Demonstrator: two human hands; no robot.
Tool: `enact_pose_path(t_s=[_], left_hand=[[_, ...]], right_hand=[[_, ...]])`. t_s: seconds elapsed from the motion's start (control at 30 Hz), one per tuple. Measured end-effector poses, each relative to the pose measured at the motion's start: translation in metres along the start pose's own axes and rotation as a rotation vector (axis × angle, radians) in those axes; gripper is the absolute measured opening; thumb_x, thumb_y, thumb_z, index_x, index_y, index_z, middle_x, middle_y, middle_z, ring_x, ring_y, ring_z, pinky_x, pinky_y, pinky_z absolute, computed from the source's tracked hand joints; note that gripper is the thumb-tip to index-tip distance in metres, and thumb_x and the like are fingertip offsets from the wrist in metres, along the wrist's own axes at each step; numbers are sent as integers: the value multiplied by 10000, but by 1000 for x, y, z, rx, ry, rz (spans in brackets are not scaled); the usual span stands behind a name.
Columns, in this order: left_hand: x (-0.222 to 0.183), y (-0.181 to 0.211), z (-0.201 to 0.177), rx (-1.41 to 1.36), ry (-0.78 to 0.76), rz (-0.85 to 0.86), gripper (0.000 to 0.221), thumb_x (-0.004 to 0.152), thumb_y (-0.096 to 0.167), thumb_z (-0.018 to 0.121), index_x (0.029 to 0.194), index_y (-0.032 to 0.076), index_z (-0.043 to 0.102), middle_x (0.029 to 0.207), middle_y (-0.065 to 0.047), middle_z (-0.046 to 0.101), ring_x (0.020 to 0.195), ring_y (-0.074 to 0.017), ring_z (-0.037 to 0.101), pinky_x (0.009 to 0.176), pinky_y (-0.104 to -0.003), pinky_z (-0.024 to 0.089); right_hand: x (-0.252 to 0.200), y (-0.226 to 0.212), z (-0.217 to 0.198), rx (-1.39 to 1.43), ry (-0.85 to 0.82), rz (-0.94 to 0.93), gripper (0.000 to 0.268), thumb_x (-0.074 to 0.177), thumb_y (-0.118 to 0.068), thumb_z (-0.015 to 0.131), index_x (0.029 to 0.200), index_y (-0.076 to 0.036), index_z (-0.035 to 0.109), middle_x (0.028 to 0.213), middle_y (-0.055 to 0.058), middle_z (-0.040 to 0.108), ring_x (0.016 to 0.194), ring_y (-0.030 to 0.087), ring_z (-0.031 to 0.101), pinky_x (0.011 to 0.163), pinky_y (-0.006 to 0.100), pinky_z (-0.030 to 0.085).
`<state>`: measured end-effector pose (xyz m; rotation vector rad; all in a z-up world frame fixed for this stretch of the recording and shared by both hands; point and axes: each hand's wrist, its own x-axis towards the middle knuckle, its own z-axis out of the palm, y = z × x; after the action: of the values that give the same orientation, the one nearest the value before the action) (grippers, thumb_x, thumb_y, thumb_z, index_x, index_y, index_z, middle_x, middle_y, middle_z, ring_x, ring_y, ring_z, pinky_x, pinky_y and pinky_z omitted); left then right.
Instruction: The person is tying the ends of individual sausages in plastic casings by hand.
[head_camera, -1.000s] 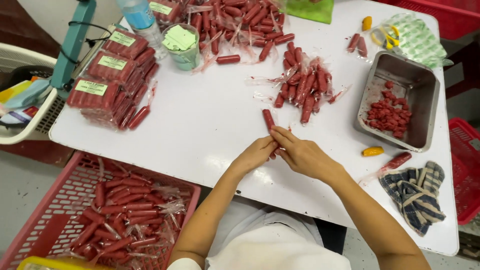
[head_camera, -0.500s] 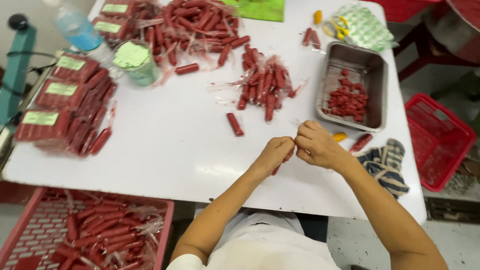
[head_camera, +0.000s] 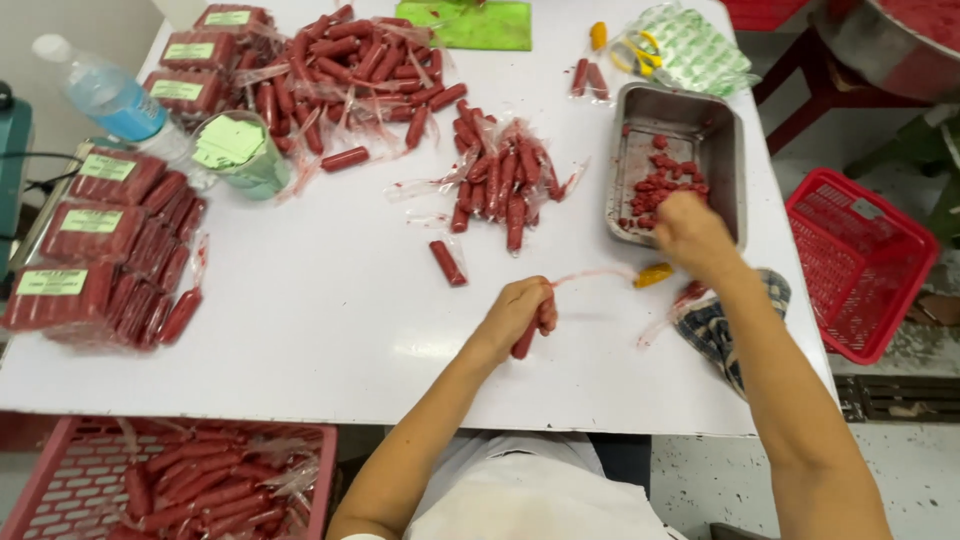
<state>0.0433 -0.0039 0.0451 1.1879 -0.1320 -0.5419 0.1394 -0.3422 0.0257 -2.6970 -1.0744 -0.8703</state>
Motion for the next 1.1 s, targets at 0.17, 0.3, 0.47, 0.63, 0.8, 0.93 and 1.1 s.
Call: enact_pose_path(t_s=[0.17, 0.3, 0.47, 0.63, 0.8, 0.93, 1.1], left_hand=[[-41, 39, -35, 638, 103, 95, 302, 1035, 248, 495, 970, 21, 684, 823, -185, 691, 806, -302, 695, 736, -415, 554], [-23, -3, -57, 1134, 214, 281, 254, 1022, 195, 536, 1031, 35, 733, 883, -144, 651, 900, -329, 655, 726, -397, 548], [-60, 6, -76, 1511, 227, 457, 150, 895, 11, 633, 982, 28, 755, 937, -126, 592, 968, -326, 556, 730, -408, 499], [-94, 20, -63, -29, 63, 8, 139, 872, -51, 712, 1004, -26, 675, 958, -67, 560, 903, -220, 655, 722, -323, 638], [-68, -15, -58, -490, 334, 28, 167, 864, -53, 764, 1017, -37, 697, 916, -56, 580, 801, -235, 746, 724, -314, 677], [-65, -7, -54, 20, 242, 37, 182, 860, 5, 774, 1032, -23, 721, 803, -146, 714, 696, -201, 737, 609, -259, 617], [-56, -3, -44, 632, 143, 170, 179, 905, 135, 781, 1036, 15, 762, 924, -136, 720, 834, -207, 740, 690, -273, 606]], right_hand=[[27, -39, -12, -339, -94, 269, 556, 840, -122, 725, 1382, -210, 632, 1345, 105, 620, 1209, 341, 628, 914, 488, 528], [92, -187, -30, 484, 214, 268, 534, 816, 159, 645, 1317, -25, 670, 1139, 125, 715, 813, 266, 698, 759, 319, 563], [91, -227, 1, 328, -501, 216, 171, 998, -131, 614, 1134, -138, 717, 918, 18, 703, 908, 185, 683, 787, 306, 518], [94, -264, -25, 939, -513, 478, 161, 1017, -157, 525, 1021, -113, 680, 835, 65, 700, 835, 249, 688, 781, 371, 550], [71, -262, -12, 422, -392, 293, 125, 991, -155, 555, 868, -132, 563, 848, 12, 579, 842, 210, 634, 737, 338, 520], [72, -254, -32, 682, -366, 498, 103, 959, -117, 541, 871, -88, 587, 1113, 90, 647, 973, 294, 654, 804, 411, 543], [47, -242, -18, 1078, -379, 881, 262, 968, -105, 460, 1006, -35, 709, 887, 154, 711, 757, 264, 714, 729, 403, 590]])
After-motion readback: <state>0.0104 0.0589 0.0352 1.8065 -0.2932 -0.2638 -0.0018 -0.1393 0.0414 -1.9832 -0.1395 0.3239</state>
